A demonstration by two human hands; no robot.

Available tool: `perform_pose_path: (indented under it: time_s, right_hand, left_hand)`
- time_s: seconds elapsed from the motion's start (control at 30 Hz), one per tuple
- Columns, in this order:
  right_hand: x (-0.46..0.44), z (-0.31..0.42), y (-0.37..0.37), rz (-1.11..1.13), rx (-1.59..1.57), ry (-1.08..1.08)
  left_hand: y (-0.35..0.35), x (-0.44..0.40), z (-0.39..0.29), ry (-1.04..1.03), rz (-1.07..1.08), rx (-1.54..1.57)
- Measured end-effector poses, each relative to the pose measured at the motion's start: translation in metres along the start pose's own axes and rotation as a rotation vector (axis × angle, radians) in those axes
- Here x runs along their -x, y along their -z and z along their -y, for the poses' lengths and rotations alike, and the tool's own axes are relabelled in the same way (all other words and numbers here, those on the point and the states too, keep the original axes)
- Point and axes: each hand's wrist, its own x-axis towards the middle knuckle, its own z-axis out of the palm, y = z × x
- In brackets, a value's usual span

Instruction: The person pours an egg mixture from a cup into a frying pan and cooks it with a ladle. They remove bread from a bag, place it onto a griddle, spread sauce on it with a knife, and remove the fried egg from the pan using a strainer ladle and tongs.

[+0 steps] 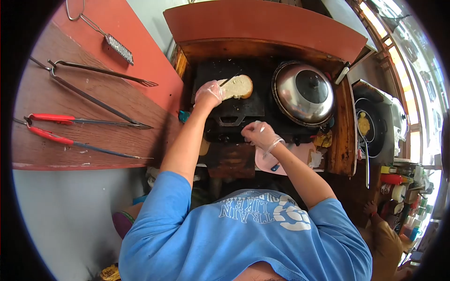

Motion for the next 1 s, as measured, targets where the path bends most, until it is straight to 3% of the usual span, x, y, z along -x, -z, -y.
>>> perform_pose_path:
  time_s: [0.07,0.17,0.27,0.37,0.4,0.53,0.63,0.7,0.77,0.8,0.87,0.93,1.0]
  right_hand:
    - [-0.006,-0.008,-0.001,-0.040,-0.107,-0.065]
    - [-0.016,-0.013,0.001,-0.168,-0.168,-0.121]
    - [-0.024,-0.009,0.001,-0.165,-0.158,-0.136]
    - [-0.033,-0.010,-0.006,-0.232,-0.050,-0.125]
    - [-0.034,-0.013,-0.007,-0.234,-0.059,-0.132]
    - [-0.039,-0.024,-0.007,-0.296,-0.035,-0.129]
    - [-0.048,-0.028,-0.011,-0.450,0.147,-0.138]
    - [-0.052,-0.019,-0.010,-0.460,0.133,-0.173]
    - [-0.057,-0.009,-0.013,-0.466,0.121,-0.201]
    - [-0.060,-0.005,-0.015,-0.574,0.131,-0.177]
    - [-0.069,0.000,-0.014,-0.671,0.143,-0.143]
    - [-0.085,0.002,-0.005,-0.398,0.120,-0.151]
    - [-0.093,0.008,-0.007,-0.357,0.171,-0.180]
  left_hand:
    - [0.002,0.017,-0.004,0.021,0.016,0.120]
    - [-0.009,0.020,0.000,-0.045,-0.109,0.013]
    - [-0.020,0.006,0.004,-0.221,-0.224,0.035]
    - [-0.011,0.004,-0.011,-0.099,0.069,-0.039]
    - [-0.013,0.013,-0.007,-0.201,0.050,-0.079]
    - [-0.011,0.049,-0.030,-0.072,0.095,0.200]
    - [-0.027,0.049,-0.014,-0.219,0.074,0.440]
    - [-0.024,0.058,-0.015,0.222,0.181,0.849]
    - [-0.031,0.052,-0.002,0.263,0.143,0.862]
    - [-0.039,0.046,0.010,0.300,0.107,0.874]
    - [-0.058,0.034,0.037,0.115,-0.015,0.719]
    - [-0.040,0.043,0.038,0.052,-0.158,0.362]
    - [-0.001,0.080,0.015,0.122,-0.253,0.358]
